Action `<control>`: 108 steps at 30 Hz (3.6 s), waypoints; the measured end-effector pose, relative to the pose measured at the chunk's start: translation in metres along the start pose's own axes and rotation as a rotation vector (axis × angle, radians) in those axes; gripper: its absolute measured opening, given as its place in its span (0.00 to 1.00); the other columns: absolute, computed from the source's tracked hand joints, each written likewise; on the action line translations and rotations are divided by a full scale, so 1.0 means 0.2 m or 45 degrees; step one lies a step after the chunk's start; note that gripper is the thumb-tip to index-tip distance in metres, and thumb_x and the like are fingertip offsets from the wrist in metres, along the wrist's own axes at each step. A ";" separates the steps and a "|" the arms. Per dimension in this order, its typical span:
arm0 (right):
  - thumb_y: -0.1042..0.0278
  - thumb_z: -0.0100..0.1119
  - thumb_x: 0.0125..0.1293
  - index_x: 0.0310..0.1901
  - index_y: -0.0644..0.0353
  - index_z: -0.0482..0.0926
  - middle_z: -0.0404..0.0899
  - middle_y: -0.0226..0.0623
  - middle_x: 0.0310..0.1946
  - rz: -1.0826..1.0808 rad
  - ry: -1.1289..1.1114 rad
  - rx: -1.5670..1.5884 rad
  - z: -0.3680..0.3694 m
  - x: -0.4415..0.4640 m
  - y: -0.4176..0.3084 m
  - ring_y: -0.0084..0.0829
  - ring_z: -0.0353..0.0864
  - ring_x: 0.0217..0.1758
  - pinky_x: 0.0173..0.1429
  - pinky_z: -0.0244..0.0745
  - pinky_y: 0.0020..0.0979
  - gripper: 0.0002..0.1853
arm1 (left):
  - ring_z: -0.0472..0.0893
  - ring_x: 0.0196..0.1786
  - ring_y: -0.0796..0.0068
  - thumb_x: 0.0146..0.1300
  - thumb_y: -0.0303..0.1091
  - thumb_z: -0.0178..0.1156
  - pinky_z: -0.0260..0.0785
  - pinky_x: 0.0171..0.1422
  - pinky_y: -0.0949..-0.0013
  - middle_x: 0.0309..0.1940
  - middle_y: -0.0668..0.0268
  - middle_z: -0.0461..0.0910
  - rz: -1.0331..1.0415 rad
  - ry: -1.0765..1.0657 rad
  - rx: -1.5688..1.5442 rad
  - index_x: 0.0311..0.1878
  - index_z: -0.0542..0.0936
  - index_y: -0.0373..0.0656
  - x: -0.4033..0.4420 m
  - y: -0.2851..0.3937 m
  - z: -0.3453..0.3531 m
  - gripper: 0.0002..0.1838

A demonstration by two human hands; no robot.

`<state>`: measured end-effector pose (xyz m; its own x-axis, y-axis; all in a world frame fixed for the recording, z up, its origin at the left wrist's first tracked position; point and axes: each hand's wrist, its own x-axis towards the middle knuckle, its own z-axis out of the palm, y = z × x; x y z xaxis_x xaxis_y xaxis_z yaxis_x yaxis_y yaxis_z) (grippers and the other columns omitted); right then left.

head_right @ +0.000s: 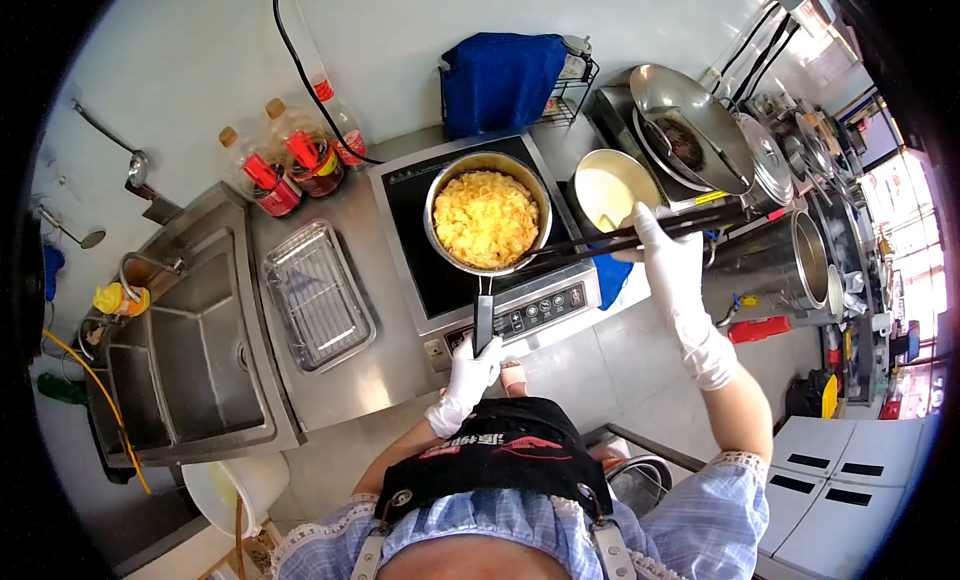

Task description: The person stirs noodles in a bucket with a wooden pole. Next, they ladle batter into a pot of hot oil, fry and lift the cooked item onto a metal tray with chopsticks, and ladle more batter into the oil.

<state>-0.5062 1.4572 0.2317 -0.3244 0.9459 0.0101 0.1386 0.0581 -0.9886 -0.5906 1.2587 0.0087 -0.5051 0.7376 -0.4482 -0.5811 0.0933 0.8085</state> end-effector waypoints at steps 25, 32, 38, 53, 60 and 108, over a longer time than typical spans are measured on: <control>0.69 0.55 0.63 0.32 0.70 0.74 0.76 0.40 0.28 -0.008 0.057 0.095 -0.03 0.03 0.03 0.29 0.80 0.29 0.29 0.83 0.27 0.10 | 0.65 0.13 0.86 0.58 0.30 0.61 0.54 0.15 0.77 0.16 0.72 0.71 -0.012 0.040 0.021 0.35 0.75 0.38 0.01 -0.05 -0.01 0.07; 0.61 0.50 0.67 0.37 0.69 0.75 0.77 0.40 0.35 0.027 0.291 0.335 0.00 -0.15 0.44 0.32 0.80 0.35 0.40 0.80 0.30 0.16 | 0.68 0.18 0.86 0.59 0.29 0.61 0.58 0.19 0.78 0.19 0.70 0.73 0.015 0.053 0.121 0.37 0.76 0.37 0.02 -0.07 0.01 0.07; 0.64 0.57 0.64 0.44 0.62 0.74 0.76 0.37 0.40 0.266 0.331 0.869 0.05 -0.18 0.72 0.31 0.78 0.43 0.48 0.76 0.34 0.12 | 0.67 0.16 0.86 0.60 0.30 0.60 0.56 0.17 0.78 0.19 0.71 0.73 -0.086 0.044 0.047 0.35 0.75 0.38 -0.01 0.05 0.04 0.06; 0.59 0.58 0.63 0.45 0.60 0.74 0.77 0.37 0.42 0.107 0.495 0.878 0.31 -0.18 0.68 0.35 0.80 0.37 0.38 0.78 0.32 0.15 | 0.62 0.09 0.83 0.63 0.30 0.55 0.50 0.11 0.77 0.12 0.71 0.67 -0.107 0.016 0.017 0.31 0.70 0.40 -0.01 0.17 0.11 0.07; 0.59 0.58 0.63 0.44 0.60 0.75 0.77 0.37 0.40 0.077 0.465 0.909 0.31 -0.14 0.73 0.35 0.81 0.36 0.36 0.78 0.31 0.14 | 0.62 0.09 0.83 0.64 0.32 0.55 0.50 0.11 0.78 0.13 0.71 0.67 -0.172 0.032 0.006 0.31 0.71 0.41 0.01 0.22 0.11 0.07; 0.63 0.53 0.66 0.46 0.67 0.72 0.74 0.42 0.42 -0.306 0.304 0.827 0.10 -0.01 0.43 0.31 0.77 0.41 0.41 0.80 0.31 0.15 | 0.73 0.51 0.53 0.58 0.35 0.57 0.67 0.55 0.60 0.49 0.52 0.72 0.610 1.071 1.573 0.52 0.73 0.40 0.04 -0.05 -0.82 0.18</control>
<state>-0.5119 1.4549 0.1443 -0.0529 0.9789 0.1974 -0.5174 0.1422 -0.8439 -0.6938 1.1545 -0.0652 -0.9242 0.3271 0.1970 0.3806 0.7483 0.5433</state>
